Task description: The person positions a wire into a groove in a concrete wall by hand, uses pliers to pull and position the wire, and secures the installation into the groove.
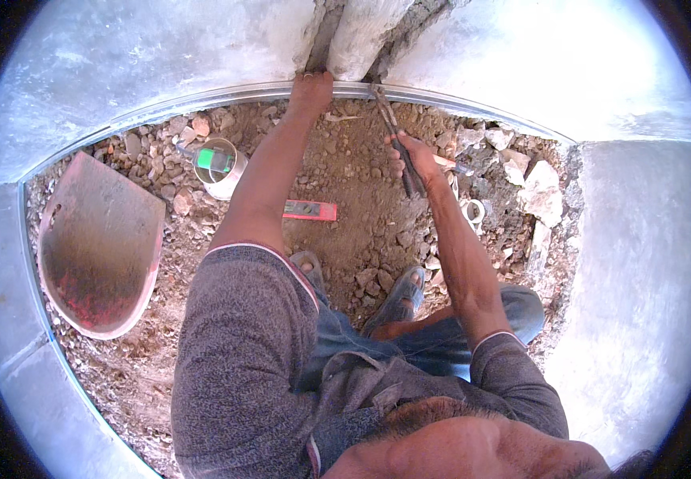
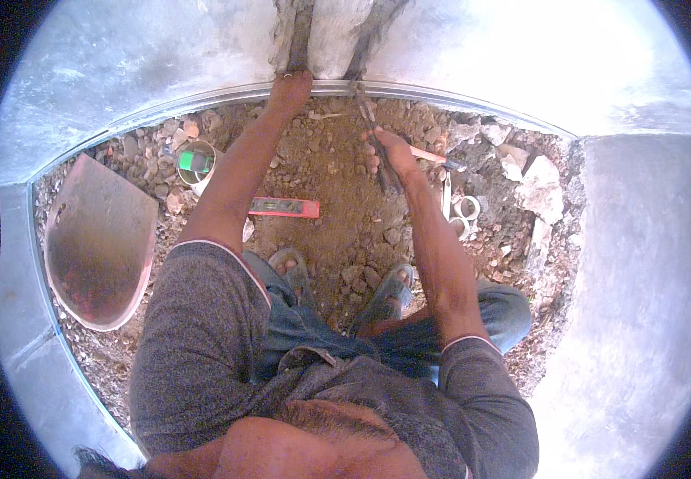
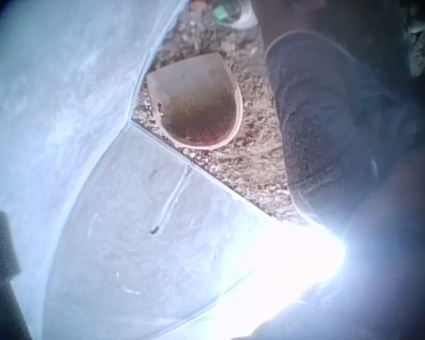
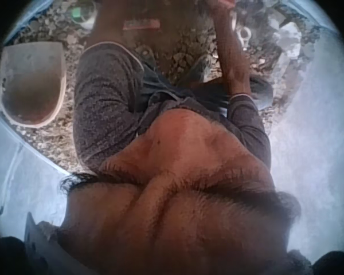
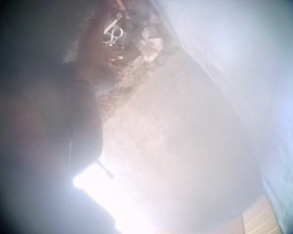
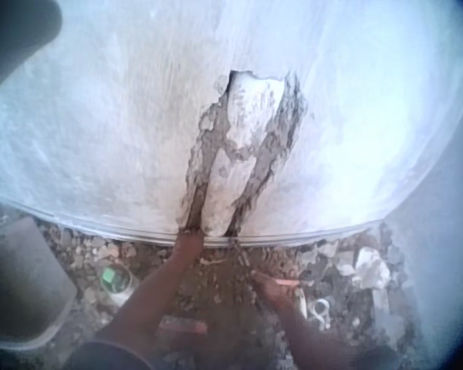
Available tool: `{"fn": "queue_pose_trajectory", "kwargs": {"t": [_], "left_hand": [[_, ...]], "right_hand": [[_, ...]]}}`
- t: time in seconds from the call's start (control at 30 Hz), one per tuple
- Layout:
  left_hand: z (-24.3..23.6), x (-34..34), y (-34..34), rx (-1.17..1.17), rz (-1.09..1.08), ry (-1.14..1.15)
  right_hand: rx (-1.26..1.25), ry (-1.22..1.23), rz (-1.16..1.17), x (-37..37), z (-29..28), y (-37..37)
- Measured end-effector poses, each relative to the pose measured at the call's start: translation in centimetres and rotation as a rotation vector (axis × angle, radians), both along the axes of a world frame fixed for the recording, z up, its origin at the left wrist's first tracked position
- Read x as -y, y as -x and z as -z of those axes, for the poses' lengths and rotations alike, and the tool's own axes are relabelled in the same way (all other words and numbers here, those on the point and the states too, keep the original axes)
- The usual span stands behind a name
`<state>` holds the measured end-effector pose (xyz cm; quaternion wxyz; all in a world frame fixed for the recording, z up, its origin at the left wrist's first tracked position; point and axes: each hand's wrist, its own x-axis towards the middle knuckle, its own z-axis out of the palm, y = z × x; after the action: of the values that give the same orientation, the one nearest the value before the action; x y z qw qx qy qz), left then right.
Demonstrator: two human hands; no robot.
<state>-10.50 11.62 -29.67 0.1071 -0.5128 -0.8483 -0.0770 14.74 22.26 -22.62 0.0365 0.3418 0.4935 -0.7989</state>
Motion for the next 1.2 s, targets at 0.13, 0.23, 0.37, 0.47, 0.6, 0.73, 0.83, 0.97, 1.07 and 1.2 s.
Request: {"fn": "queue_pose_trajectory", "kwargs": {"t": [0.13, 0.23, 0.37, 0.47, 0.6, 0.73, 0.83, 0.97, 1.07, 1.2], "left_hand": [[0.0, 0.3, 0.0, -0.031, -0.005, 0.048], [-0.7, -0.2, -0.6, 0.068, -0.034, 0.085], [-1.2, 0.2, -0.7, 0.095, -0.065, 0.098], [-1.1, 0.2, -0.8, 0.093, -0.078, 0.087], [-1.3, -0.3, -0.8, 0.144, -0.077, 0.100], [-0.6, -0.2, -0.6, 0.135, -0.084, 0.083], [-0.4, -0.3, -0.4, 0.127, -0.093, 0.071], [-0.5, -0.4, -0.4, 0.121, -0.079, 0.089], [-0.8, -0.7, -0.7, 0.167, -0.075, 0.059], [-0.5, -0.2, -0.5, 0.124, -0.087, 0.057]], "right_hand": [[-0.065, 0.071, -0.034, 1.1, 0.0, 0.7], [0.134, -0.350, -0.264, -0.6, -1.7, 1.0], [0.214, -1.352, -0.466, -0.6, -5.2, 1.7], [0.412, -1.739, -0.681, -1.2, -6.4, 1.6], [0.403, -1.640, -0.660, -2.8, -4.8, 1.1], [0.249, -0.732, -0.336, -2.4, -2.7, 0.7], [0.122, -0.164, -0.118, -1.5, -1.7, 0.1], [0.178, -0.298, -0.176, -1.2, -1.7, 0.5], [0.202, -0.664, -0.413, -2.1, -1.8, 1.0], [0.198, -1.455, -0.514, -1.2, -3.4, 1.6]]}}
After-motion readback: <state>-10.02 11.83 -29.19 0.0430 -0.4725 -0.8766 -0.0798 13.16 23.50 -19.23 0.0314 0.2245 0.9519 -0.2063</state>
